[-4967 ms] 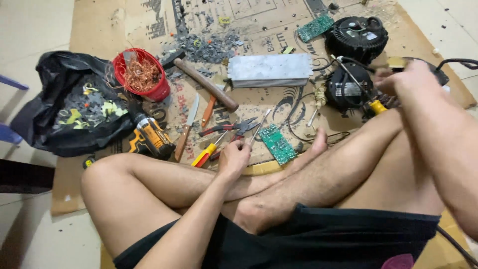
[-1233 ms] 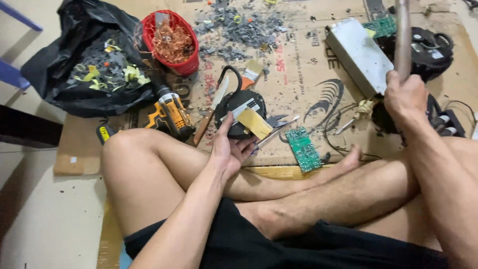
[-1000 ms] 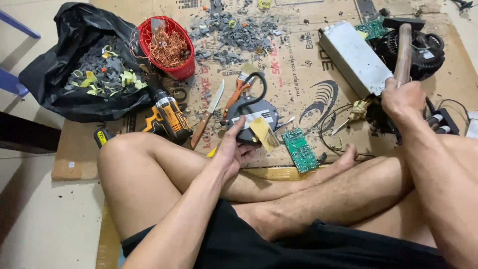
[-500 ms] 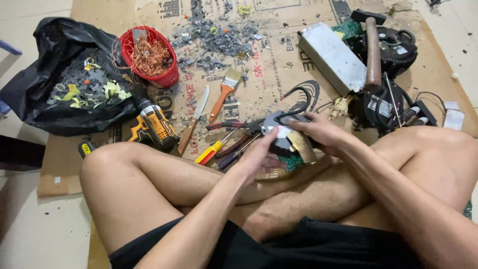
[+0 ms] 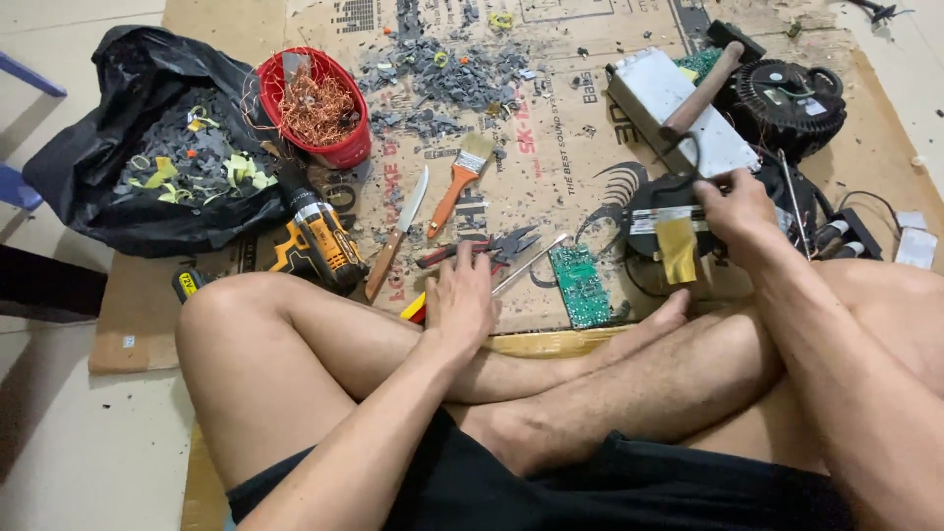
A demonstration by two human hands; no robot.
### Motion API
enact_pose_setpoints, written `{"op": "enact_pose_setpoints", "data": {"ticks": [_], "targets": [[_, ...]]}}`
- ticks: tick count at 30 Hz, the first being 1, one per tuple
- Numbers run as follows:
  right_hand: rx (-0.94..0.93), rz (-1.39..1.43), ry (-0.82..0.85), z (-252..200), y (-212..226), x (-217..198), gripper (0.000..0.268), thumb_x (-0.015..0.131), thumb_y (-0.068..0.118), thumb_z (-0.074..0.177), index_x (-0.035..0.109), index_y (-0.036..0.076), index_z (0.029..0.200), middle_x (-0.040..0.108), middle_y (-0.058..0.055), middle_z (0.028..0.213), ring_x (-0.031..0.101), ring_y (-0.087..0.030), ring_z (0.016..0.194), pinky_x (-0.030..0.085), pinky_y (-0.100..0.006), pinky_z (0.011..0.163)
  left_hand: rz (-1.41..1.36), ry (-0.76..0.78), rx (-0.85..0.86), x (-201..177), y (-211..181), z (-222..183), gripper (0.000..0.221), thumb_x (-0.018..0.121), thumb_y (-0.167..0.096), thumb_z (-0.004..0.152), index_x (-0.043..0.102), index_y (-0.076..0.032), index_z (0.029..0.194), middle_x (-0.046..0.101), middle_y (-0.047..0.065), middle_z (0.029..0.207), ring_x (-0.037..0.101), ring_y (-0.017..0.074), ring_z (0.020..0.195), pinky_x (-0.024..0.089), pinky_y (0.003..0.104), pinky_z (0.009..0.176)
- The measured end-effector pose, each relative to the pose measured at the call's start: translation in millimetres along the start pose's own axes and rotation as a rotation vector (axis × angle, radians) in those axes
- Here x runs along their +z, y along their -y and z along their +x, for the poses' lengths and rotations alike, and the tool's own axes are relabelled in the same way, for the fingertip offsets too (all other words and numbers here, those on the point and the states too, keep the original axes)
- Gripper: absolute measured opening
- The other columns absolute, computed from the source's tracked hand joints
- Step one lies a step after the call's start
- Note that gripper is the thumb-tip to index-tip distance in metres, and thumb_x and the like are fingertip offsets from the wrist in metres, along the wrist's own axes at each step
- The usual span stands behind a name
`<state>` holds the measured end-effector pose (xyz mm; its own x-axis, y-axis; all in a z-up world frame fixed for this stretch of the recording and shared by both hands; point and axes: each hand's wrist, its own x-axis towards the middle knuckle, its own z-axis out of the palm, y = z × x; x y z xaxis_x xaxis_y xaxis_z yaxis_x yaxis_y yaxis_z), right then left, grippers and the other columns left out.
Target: Using pliers to pull electronic components off a circuit board for salvage or scrap.
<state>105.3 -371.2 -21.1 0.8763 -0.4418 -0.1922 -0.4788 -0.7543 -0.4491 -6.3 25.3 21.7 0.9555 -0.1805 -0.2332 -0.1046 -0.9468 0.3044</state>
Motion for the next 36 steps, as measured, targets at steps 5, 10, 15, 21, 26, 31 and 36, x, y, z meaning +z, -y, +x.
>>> {"op": "enact_pose_setpoints", "data": {"ticks": [5,10,15,21,26,31,36], "targets": [[-0.036,-0.066,-0.077,9.2,-3.7,13.9,0.036,0.062,0.037,0.101,0.066,0.018,0.132,0.066,-0.016,0.117,0.063,-0.042,0.110,0.051,-0.056,0.090,0.080,-0.085,-0.062,10.6,5.9,-0.7,0.050,0.078,-0.028,0.081,0.059,-0.004,0.121,0.048,0.013,0.129,0.058,0.0345,0.113,0.055,0.055,0.087],[-0.218,-0.186,-0.168,-78.3,58.5,-17.8,0.039,0.057,0.007,0.094,0.054,-0.013,0.127,0.049,-0.030,0.120,0.051,-0.043,0.109,0.051,-0.054,0.089,0.022,-0.087,-0.115,25.0,13.7,4.1,0.046,0.065,-0.014,0.077,0.056,-0.002,0.121,0.049,0.025,0.126,0.051,0.0409,0.111,0.047,0.062,0.086],[-0.533,-0.251,-0.340,-111.9,85.9,-10.0,0.044,0.068,0.011,0.095,0.058,-0.006,0.134,0.053,-0.027,0.124,0.057,-0.040,0.116,0.050,-0.047,0.093,0.101,-0.014,-0.145,25.9,26.8,6.6,0.058,0.073,-0.027,0.080,0.051,-0.005,0.128,0.059,0.015,0.122,0.059,0.0364,0.118,0.050,0.060,0.090],[-0.809,-0.187,-0.478,-149.1,126.7,-25.8,0.057,0.072,-0.001,0.092,0.045,-0.002,0.142,0.049,-0.029,0.129,0.052,-0.042,0.117,0.046,-0.050,0.093,0.047,-0.037,-0.158,26.0,26.5,9.6,0.062,0.071,-0.041,0.068,0.057,-0.007,0.117,0.063,0.013,0.115,0.059,0.0353,0.115,0.054,0.055,0.084],[-0.691,-0.330,0.082,-147.8,115.7,19.4,0.038,0.062,0.026,0.100,0.056,0.007,0.132,0.060,-0.019,0.117,0.067,-0.035,0.102,0.059,-0.046,0.083,-0.024,-0.060,-0.181,7.5,18.7,6.9,0.051,0.068,-0.039,0.071,0.061,-0.006,0.109,0.066,0.016,0.110,0.062,0.0372,0.113,0.055,0.055,0.085],[-0.556,-0.492,0.429,-144.4,104.5,45.1,0.075,0.066,0.061,0.090,0.050,0.000,0.131,0.054,-0.030,0.131,0.069,-0.052,0.103,0.058,-0.061,0.089,-0.011,-0.038,-0.100,28.5,34.1,23.8,0.046,0.066,-0.041,0.076,0.061,-0.006,0.105,0.067,0.018,0.110,0.062,0.0389,0.113,0.054,0.057,0.088],[-0.446,-0.322,0.412,-120.5,80.7,79.2,0.087,0.084,0.054,0.069,0.042,0.003,0.125,0.048,-0.030,0.130,0.066,-0.058,0.103,0.054,-0.065,0.094,0.124,-0.085,0.039,2.1,23.2,5.4,0.046,0.074,-0.041,0.075,0.061,-0.011,0.107,0.061,0.012,0.109,0.060,0.0357,0.113,0.050,0.058,0.091]]}}
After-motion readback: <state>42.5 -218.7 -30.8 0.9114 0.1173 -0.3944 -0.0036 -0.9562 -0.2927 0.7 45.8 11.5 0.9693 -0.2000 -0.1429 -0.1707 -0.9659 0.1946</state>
